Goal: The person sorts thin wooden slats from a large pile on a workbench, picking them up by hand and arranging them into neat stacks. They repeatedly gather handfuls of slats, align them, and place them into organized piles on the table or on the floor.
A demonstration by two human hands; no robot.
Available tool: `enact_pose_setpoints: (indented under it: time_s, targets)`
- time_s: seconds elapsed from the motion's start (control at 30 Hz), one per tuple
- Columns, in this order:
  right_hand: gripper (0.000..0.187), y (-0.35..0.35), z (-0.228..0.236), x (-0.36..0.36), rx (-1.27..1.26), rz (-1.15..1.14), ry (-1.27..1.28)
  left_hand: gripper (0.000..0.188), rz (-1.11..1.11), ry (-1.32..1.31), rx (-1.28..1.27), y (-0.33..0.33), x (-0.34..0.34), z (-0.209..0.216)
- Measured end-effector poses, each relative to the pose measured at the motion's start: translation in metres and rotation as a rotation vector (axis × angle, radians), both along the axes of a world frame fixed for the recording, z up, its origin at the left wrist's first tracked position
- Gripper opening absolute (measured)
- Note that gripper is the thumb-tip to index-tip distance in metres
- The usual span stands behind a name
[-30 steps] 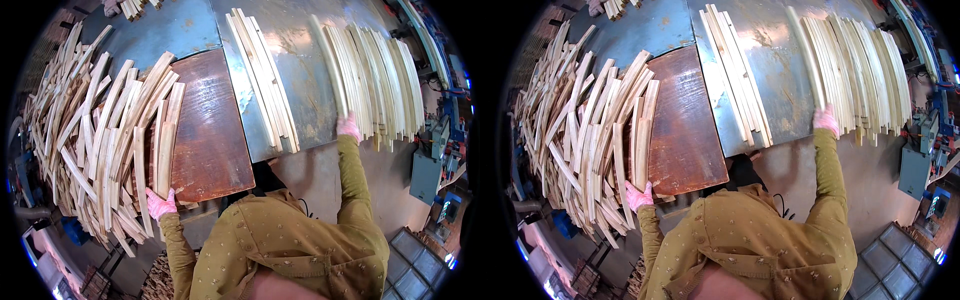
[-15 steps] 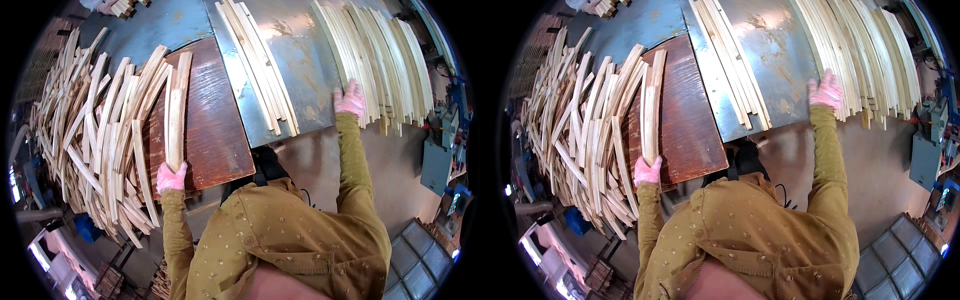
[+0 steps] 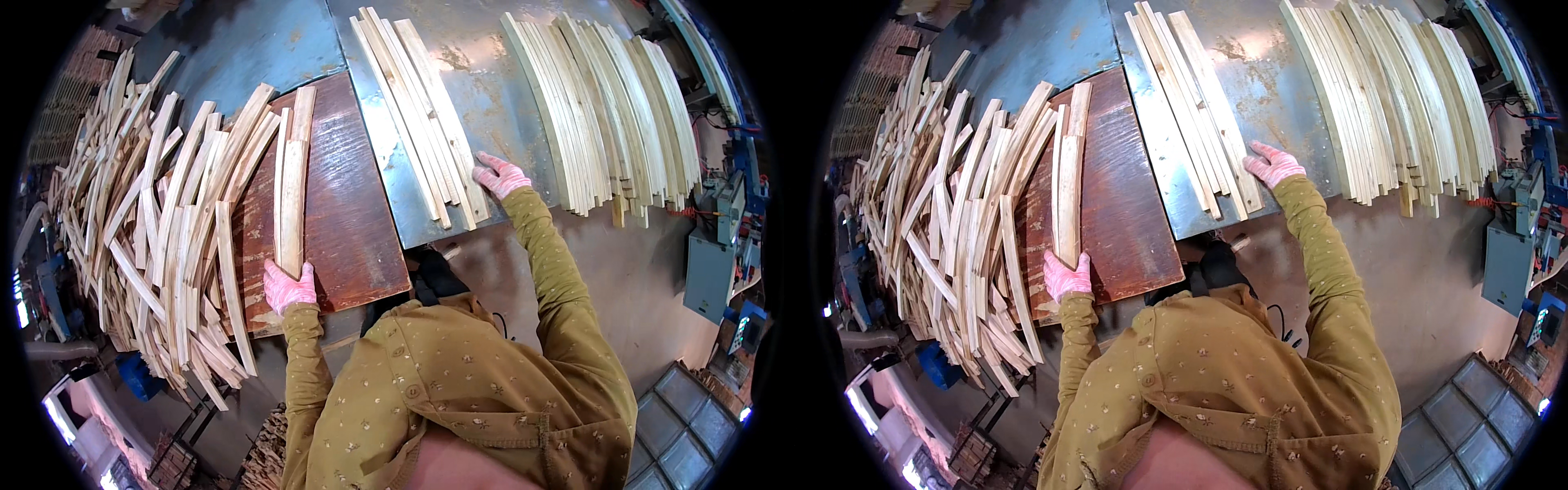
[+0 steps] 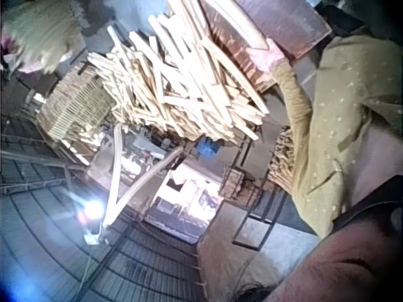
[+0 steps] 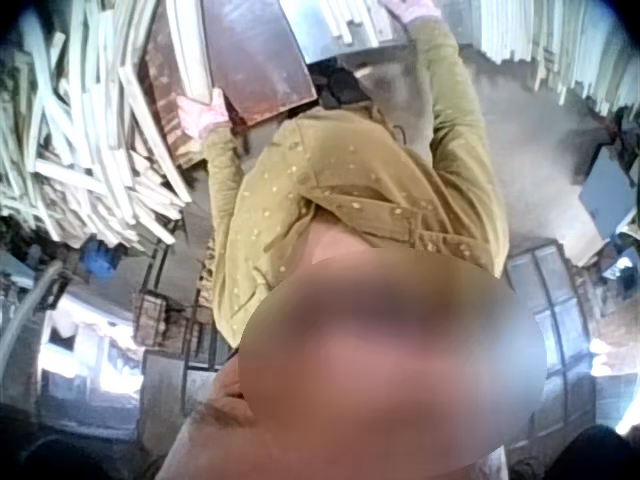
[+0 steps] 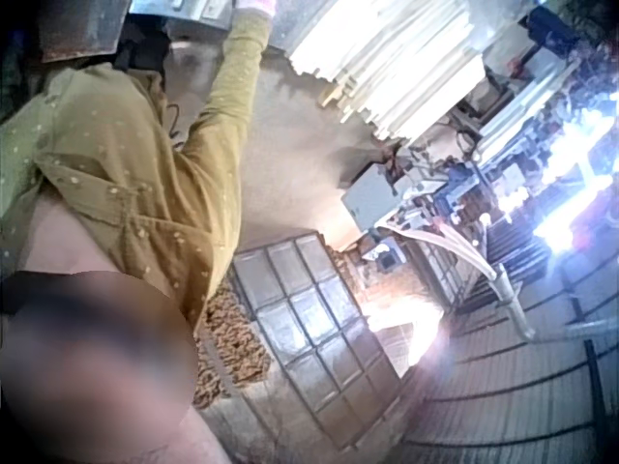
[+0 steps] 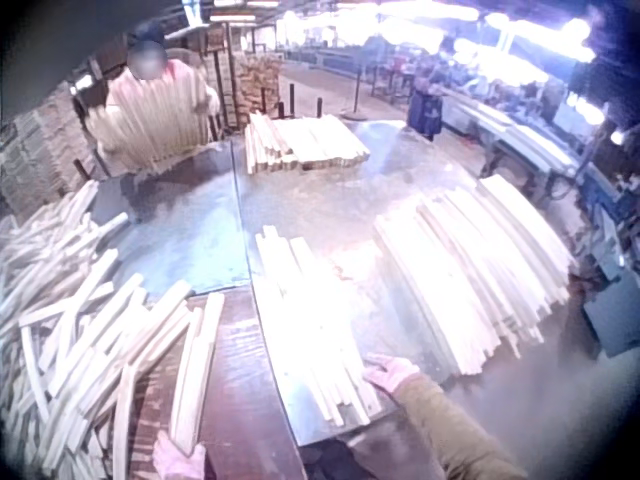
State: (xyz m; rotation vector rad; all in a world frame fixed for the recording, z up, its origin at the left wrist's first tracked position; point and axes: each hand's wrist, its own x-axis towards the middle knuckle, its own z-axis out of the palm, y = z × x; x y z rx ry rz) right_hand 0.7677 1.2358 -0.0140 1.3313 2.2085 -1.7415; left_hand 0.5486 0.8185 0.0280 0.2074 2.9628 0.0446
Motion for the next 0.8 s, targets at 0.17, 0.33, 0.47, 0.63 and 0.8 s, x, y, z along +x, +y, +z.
enact_pose_setpoints:
  time_s: [0.17,0.33,0.47,0.63,0.8]
  targets:
    - [0.098,-0.031,0.056,-0.030,0.424,0.292,-0.620,0.093,0.018,0.056,-0.007,-0.014,0.016,-0.009]
    - [0.087,-0.032,0.038,-0.033,0.410,0.142,-0.603,0.094,0.000,0.115,0.074,-0.021,0.019,-0.005]
    - [0.065,-0.007,0.026,-0.022,0.288,0.015,-0.348,0.097,0.045,0.111,0.034,-0.035,0.018,-0.002]
    - [0.035,-0.009,0.041,-0.008,-0.004,-0.316,0.226,0.103,0.000,0.162,0.107,-0.061,0.026,0.009]
    - [0.030,-0.071,0.077,-0.053,-0.192,-0.149,0.529,0.106,0.065,-0.204,-0.009,-0.063,0.015,0.021]
